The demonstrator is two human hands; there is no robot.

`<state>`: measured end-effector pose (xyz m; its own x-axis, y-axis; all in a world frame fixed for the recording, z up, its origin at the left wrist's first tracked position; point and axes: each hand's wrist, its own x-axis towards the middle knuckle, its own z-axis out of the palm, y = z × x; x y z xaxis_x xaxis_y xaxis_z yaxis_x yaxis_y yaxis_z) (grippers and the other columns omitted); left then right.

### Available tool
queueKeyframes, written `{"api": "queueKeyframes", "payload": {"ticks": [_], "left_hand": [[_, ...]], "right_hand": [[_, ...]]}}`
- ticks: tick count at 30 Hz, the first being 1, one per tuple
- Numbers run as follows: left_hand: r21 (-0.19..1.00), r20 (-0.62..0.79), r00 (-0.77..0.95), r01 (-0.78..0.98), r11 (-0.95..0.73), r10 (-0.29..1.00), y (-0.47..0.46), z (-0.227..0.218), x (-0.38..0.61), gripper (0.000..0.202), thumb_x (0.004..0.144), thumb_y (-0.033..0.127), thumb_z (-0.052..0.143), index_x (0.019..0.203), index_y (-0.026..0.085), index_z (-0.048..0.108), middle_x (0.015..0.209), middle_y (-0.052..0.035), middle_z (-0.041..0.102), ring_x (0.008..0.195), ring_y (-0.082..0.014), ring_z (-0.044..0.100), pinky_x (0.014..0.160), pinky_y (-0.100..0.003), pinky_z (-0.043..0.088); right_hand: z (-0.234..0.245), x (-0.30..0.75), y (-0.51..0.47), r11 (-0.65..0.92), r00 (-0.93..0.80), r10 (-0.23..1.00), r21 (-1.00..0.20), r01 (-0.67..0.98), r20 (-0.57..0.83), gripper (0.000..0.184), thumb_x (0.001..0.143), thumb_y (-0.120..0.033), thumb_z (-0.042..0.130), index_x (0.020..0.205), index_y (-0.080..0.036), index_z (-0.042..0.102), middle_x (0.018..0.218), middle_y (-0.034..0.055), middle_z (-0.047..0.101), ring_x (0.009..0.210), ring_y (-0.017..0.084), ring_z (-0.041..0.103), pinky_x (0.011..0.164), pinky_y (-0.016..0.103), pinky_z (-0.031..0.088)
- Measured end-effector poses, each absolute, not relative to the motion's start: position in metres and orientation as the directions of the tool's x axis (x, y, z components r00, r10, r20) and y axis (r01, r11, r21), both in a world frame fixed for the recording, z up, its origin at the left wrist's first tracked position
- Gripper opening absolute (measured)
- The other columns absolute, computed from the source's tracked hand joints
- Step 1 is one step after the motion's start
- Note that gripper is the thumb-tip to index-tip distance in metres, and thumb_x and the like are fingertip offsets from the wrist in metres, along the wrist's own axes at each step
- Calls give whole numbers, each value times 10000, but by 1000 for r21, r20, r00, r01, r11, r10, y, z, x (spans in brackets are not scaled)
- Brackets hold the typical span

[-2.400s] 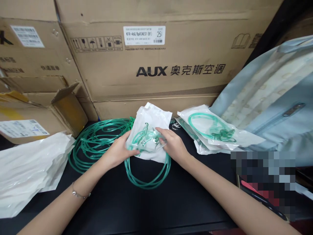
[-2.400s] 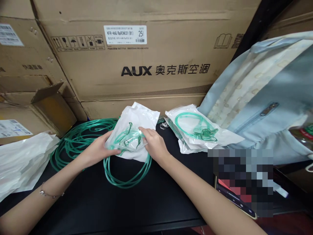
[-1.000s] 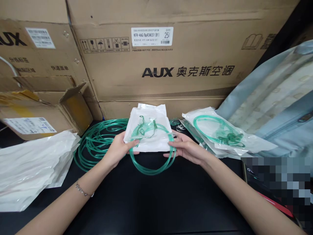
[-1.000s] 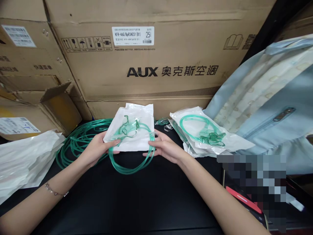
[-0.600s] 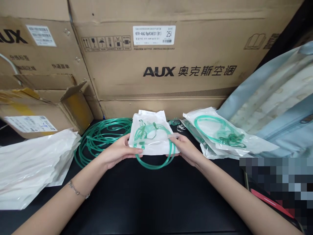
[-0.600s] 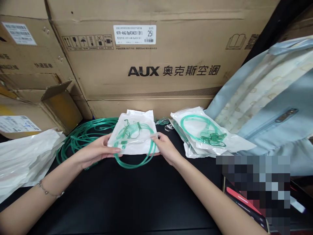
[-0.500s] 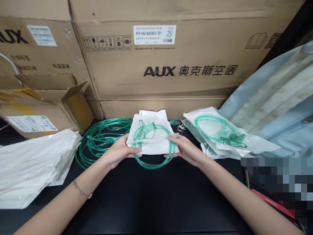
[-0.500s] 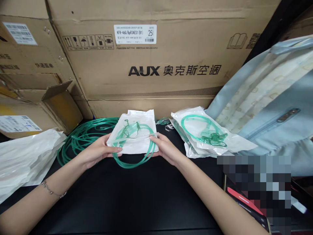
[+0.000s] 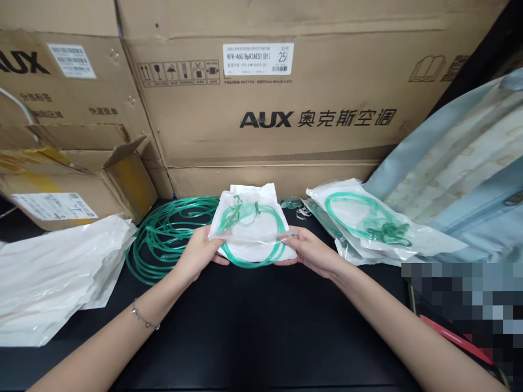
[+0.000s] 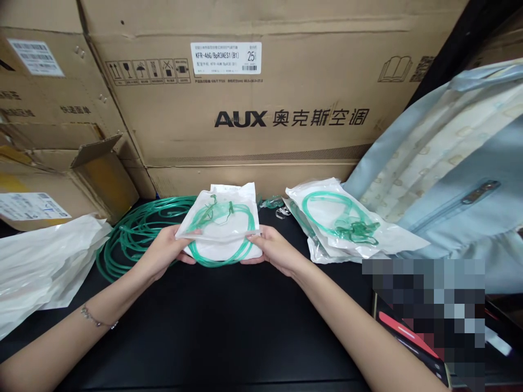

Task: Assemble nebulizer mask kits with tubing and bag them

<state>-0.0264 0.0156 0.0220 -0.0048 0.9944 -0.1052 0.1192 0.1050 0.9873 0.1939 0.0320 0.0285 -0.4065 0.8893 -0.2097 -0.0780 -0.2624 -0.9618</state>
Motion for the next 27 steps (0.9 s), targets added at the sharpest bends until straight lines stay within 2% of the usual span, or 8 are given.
{"api": "queueKeyframes", "payload": {"ticks": [3, 6, 9, 12, 15, 19, 23, 27], "left_hand": [[984, -110, -41, 139, 115, 993, 16, 24, -26, 322, 737, 389, 597, 864, 93, 599, 643, -29, 603, 539, -133, 593, 441, -255, 547], [984, -178, 132, 52, 173, 975, 14, 31, -30, 369, 694, 326, 667, 1000, 141, 576, 856, -65, 655, 712, -170, 632, 534, -289, 578], [973, -223, 252, -1, 231, 942, 13, 38, -34, 570, 601, 193, 749, 1120, 205, 515, 1085, -78, 627, 893, -208, 626, 625, -302, 585], [971, -233, 226, 0, 239, 946, 13, 38, -35, 588, 578, 169, 760, 1114, 193, 519, 1126, -89, 618, 939, -222, 620, 634, -279, 583], [974, -224, 198, 23, 224, 954, 14, 33, -33, 574, 576, 200, 765, 1100, 178, 531, 1124, -89, 624, 934, -223, 624, 622, -268, 583], [973, -212, 102, 116, 200, 972, 14, 28, -27, 499, 597, 267, 754, 1041, 143, 566, 1013, -92, 670, 809, -208, 660, 542, -247, 576], [962, -203, -25, 182, 204, 979, 13, 25, -21, 380, 627, 259, 728, 947, 114, 581, 741, -71, 703, 562, -175, 666, 433, -209, 534], [964, -167, -57, 200, 175, 984, 12, 22, -19, 338, 662, 308, 698, 899, 106, 565, 544, -28, 648, 394, -139, 600, 373, -191, 491]], "right_hand": [[26, 190, 31, -238, -320, 925, -969, -64, -206, 145, 811, -231, 556, 924, -149, 593, 725, 17, 658, 622, 122, 632, 561, 286, 583], [27, 191, 32, -245, -352, 915, -965, -90, -200, 157, 821, -256, 549, 943, -163, 580, 858, 39, 668, 710, 133, 644, 621, 319, 589], [31, 197, 34, -275, -460, 865, -956, -101, -201, 235, 775, -205, 605, 1004, -167, 569, 995, 61, 651, 816, 151, 645, 697, 363, 581], [31, 199, 35, -269, -495, 849, -957, -105, -184, 338, 715, -141, 655, 1040, -177, 568, 1042, 63, 643, 842, 157, 647, 701, 347, 581], [28, 196, 34, -239, -440, 882, -965, -106, -170, 329, 705, -139, 662, 1023, -170, 585, 1007, 62, 661, 824, 160, 653, 664, 323, 587], [21, 186, 31, -209, -318, 933, -974, -91, -170, 212, 735, -128, 613, 947, -134, 626, 863, 61, 693, 716, 160, 661, 571, 293, 589], [13, 177, 30, -186, -162, 972, -979, -87, -170, 151, 781, -184, 577, 895, -115, 648, 748, 54, 693, 588, 145, 630, 459, 252, 563], [13, 177, 29, -206, -180, 966, -975, -86, -188, 208, 811, -268, 557, 927, -118, 643, 786, 65, 693, 613, 155, 637, 472, 273, 571]]}}
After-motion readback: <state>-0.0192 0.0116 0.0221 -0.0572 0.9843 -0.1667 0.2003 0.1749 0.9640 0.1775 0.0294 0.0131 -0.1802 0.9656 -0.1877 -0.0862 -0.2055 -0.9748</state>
